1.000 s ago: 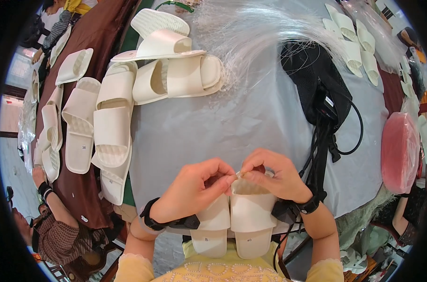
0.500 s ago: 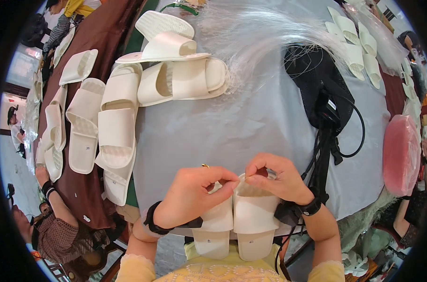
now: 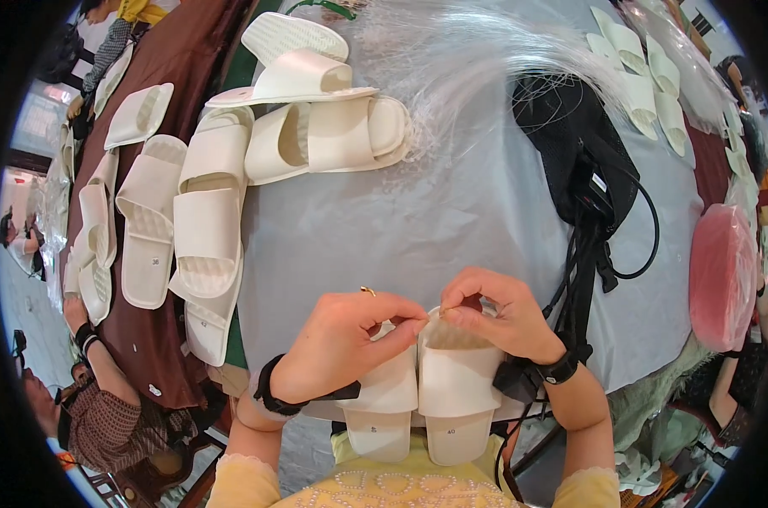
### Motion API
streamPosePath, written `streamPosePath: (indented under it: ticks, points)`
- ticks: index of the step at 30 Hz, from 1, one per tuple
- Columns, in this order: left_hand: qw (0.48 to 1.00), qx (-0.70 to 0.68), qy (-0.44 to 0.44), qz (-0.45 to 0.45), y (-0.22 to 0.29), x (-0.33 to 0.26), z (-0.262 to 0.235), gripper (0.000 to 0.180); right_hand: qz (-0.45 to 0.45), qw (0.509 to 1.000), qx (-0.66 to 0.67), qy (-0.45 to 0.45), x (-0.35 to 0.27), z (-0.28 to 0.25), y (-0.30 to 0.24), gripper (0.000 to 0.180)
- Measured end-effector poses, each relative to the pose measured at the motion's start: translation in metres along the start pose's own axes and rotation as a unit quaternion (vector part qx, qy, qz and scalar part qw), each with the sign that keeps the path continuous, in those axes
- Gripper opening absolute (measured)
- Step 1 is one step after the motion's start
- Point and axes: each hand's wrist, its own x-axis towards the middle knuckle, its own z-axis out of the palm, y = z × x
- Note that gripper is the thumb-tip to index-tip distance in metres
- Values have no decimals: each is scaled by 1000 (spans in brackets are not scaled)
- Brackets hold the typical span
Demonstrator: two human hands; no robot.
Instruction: The recorder and several other people are sitting at a table in an industrial workshop environment, manually assembling white plastic or foam slippers by attaching the upper straps to the soles using thin plastic fasteners or threads.
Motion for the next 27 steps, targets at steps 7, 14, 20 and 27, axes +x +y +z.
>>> streamPosePath:
  ticks: [7,14,20,27]
  points:
    - [999,-16,11,-25,4,0,-1,10,24,998,62,24,-2,-2,1,6]
    - [1000,-22,6,-15,1,-1,0,11,-8,999,31,-10,0,-1,-1,6]
    - [999,-34,-2,13,-5,1,0,9,20,997,76,-3,-2,0,2,5]
    - [999,-47,-15,-12,-6,5,-1,9,62,989,133,34,-3,3,2,7]
